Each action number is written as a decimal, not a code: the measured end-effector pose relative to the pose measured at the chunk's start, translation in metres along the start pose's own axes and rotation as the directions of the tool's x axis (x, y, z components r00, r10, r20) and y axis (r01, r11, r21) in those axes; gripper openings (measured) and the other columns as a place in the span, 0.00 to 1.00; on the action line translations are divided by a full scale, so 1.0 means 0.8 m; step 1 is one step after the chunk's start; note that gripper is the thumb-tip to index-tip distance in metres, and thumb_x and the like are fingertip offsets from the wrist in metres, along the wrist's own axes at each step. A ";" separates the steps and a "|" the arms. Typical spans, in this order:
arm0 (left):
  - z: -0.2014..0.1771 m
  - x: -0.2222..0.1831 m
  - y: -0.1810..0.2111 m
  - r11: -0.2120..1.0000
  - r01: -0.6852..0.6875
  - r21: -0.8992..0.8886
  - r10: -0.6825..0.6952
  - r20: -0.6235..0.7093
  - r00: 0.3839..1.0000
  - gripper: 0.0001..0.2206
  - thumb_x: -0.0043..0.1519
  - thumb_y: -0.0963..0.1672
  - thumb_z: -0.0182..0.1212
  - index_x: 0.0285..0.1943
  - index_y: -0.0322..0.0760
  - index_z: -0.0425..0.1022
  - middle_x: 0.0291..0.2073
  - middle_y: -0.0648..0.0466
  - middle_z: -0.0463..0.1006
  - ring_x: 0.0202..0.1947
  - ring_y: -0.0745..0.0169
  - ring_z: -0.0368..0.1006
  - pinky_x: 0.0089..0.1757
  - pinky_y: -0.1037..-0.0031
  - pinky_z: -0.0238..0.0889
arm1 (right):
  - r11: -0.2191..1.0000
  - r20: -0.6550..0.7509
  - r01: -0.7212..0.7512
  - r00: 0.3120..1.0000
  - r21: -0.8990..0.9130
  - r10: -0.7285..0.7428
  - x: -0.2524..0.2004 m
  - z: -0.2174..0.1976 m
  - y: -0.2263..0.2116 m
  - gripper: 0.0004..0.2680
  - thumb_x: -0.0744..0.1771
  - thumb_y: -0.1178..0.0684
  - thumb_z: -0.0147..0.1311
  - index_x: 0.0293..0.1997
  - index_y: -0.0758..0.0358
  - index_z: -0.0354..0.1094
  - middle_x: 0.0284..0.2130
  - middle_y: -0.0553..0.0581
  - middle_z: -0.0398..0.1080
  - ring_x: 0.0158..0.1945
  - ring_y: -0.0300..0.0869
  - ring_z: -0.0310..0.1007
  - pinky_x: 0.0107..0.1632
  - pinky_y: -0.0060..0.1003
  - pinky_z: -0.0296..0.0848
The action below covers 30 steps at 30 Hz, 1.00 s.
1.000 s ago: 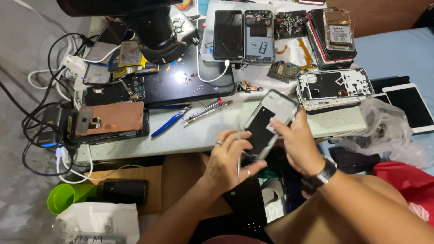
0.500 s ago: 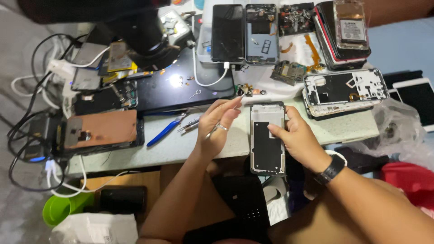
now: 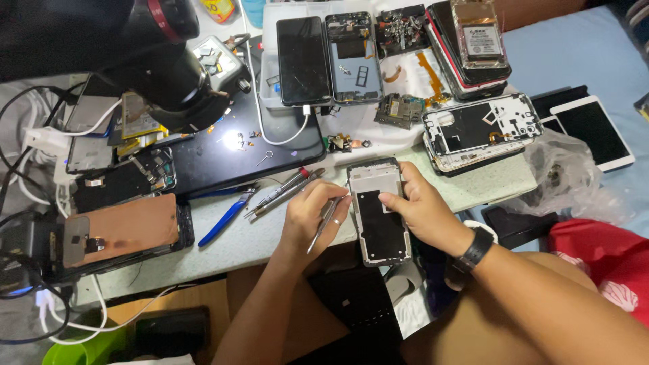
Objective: The person uses a metal spudger to pry and separate the screen assembly from the smartphone frame. They carefully work along the edges to release the adhesive and lift the display, then set the device down on the workbench.
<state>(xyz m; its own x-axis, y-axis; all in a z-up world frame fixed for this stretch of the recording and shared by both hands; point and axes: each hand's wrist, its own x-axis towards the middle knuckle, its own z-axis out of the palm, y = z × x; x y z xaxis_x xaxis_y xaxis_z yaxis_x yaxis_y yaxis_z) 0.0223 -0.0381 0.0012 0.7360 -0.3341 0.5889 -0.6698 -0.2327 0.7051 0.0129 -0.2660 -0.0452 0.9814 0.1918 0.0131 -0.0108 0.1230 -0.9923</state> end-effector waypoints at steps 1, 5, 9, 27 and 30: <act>-0.001 0.000 0.003 0.999 -0.029 0.019 0.029 -0.017 0.999 0.09 0.59 0.33 0.66 0.45 0.27 0.74 0.37 0.44 0.79 0.36 0.52 0.79 0.38 0.70 0.71 | 1.000 0.001 0.013 1.000 -0.003 -0.013 0.001 0.001 0.001 0.21 0.67 0.64 0.51 0.69 0.66 0.52 0.58 0.57 0.68 0.60 0.37 0.68 0.60 0.34 0.68; -0.002 0.000 0.012 0.981 -0.139 0.133 0.154 -0.104 0.983 0.10 0.57 0.33 0.65 0.46 0.27 0.74 0.40 0.42 0.79 0.39 0.47 0.78 0.40 0.68 0.72 | 1.000 -0.014 -0.021 1.000 0.020 0.021 0.000 0.001 0.001 0.20 0.68 0.63 0.50 0.69 0.67 0.53 0.58 0.56 0.69 0.60 0.37 0.68 0.61 0.35 0.68; -0.004 0.004 0.015 0.988 -0.136 0.071 0.135 0.019 0.991 0.12 0.57 0.33 0.65 0.49 0.26 0.75 0.43 0.44 0.78 0.42 0.46 0.78 0.42 0.67 0.73 | 0.999 -0.037 -0.035 0.999 0.013 0.036 0.001 0.005 -0.007 0.18 0.68 0.62 0.48 0.69 0.67 0.55 0.58 0.55 0.69 0.60 0.36 0.68 0.62 0.34 0.67; -0.014 -0.012 -0.005 1.000 0.018 0.014 -0.020 0.116 0.993 0.11 0.59 0.36 0.65 0.50 0.30 0.77 0.43 0.45 0.78 0.40 0.48 0.78 0.42 0.67 0.72 | 0.104 0.094 0.118 0.973 -0.988 -0.212 -0.016 0.045 -0.071 0.34 0.57 0.32 0.65 0.65 0.65 0.63 0.42 0.62 0.65 0.46 0.56 0.69 0.40 0.48 0.74; -0.025 -0.019 -0.002 0.998 0.017 0.063 -0.024 0.111 0.993 0.10 0.58 0.36 0.66 0.49 0.30 0.76 0.44 0.46 0.80 0.40 0.50 0.78 0.41 0.68 0.72 | 0.100 0.133 0.156 0.970 -0.983 -0.204 -0.019 0.049 -0.075 0.32 0.58 0.34 0.65 0.65 0.62 0.65 0.44 0.62 0.65 0.47 0.55 0.67 0.43 0.48 0.74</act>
